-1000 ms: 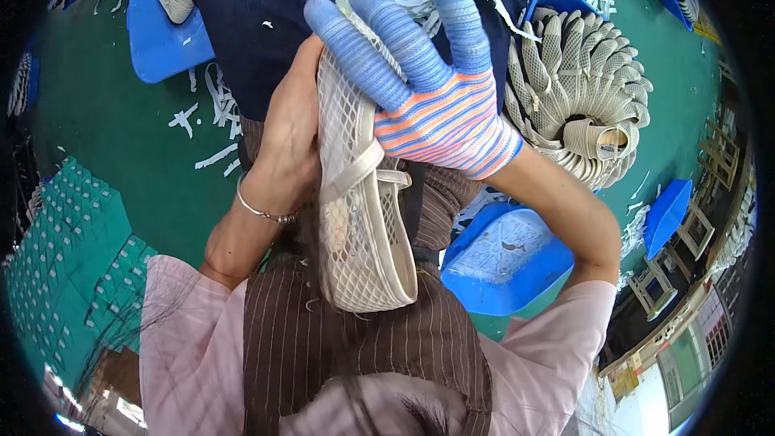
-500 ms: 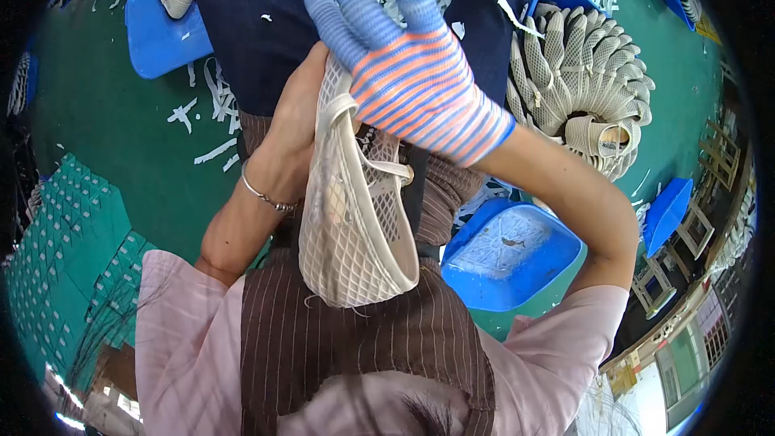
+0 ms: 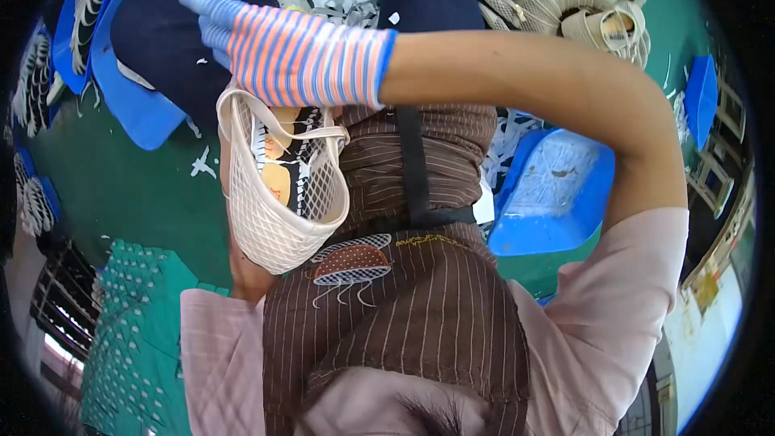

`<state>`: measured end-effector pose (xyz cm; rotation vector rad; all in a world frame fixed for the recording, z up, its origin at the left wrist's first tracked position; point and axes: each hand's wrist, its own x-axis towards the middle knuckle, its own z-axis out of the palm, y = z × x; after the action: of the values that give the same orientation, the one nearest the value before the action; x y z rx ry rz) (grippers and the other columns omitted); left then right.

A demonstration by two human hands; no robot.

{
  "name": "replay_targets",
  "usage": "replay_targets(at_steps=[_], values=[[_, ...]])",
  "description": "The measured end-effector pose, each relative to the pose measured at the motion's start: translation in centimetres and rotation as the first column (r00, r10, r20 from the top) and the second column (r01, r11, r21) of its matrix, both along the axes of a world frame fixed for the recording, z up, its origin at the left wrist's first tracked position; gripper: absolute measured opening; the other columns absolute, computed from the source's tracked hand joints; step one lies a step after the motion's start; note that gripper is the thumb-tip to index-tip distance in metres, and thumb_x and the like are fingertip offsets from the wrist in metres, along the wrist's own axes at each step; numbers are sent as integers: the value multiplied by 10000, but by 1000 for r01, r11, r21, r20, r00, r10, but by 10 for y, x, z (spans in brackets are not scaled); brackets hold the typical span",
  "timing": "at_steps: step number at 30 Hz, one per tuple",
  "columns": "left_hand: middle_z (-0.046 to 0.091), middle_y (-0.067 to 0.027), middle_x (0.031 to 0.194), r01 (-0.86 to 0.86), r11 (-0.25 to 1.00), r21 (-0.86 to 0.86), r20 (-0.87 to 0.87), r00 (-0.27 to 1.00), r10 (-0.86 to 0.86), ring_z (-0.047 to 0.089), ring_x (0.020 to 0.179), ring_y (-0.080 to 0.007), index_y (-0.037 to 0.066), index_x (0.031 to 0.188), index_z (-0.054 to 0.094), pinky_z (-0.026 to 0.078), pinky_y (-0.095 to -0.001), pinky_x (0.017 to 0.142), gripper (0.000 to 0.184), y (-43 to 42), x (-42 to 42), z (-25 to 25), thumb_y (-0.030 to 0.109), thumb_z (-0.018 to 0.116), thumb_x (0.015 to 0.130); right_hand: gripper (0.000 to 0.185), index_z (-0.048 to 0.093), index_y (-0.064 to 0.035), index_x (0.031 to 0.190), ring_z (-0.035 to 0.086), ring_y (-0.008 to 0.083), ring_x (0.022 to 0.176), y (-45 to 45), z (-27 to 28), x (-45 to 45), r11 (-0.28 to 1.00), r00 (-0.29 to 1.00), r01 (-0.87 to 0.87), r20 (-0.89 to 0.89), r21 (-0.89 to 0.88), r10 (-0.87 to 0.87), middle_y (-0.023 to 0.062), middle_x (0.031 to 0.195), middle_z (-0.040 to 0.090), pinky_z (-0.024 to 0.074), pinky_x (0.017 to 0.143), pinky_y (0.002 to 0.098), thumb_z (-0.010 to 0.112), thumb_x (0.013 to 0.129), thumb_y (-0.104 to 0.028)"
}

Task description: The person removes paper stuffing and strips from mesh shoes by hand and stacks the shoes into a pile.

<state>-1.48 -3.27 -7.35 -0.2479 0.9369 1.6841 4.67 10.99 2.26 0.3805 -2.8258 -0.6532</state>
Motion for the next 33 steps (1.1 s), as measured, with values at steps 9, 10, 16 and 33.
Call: replay_targets(at_steps=[9,10,16,33], values=[[617,-96,973,-12,928,-372,-294,950,-106,622,797,-145,37,1220,504,531,-261,727,368,6,-17,52,307,396,996,232,671,-88,942,522,236,1149,-5,-49,-39,919,987,-92,85,-382,135,66,1132,622,186,1154,510,586,748,-182],[620,-97,972,-9,922,-386,-263,960,-100,623,786,-147,35,1221,505,533,-264,728,373,7,-16,52,310,390,997,302,642,-90,1023,494,230,1190,-3,-47,-38,902,982,-72,126,-426,138,69,1183,600,178,1159,499,570,761,-221],[640,-92,950,-89,950,-299,-130,990,52,624,741,-136,35,1181,538,526,-260,707,392,9,-13,52,341,384,993,419,631,-86,1097,445,247,1256,-9,-52,-16,682,967,1,174,-731,185,79,1274,559,200,1151,468,545,775,-340],[670,-72,940,-85,977,-198,-217,975,41,655,734,-112,6,1151,556,541,-216,614,404,36,-2,65,328,362,1001,243,672,-83,864,532,310,1148,0,-35,30,462,970,-48,-151,-886,-190,107,1272,564,348,1049,456,678,693,-257]])
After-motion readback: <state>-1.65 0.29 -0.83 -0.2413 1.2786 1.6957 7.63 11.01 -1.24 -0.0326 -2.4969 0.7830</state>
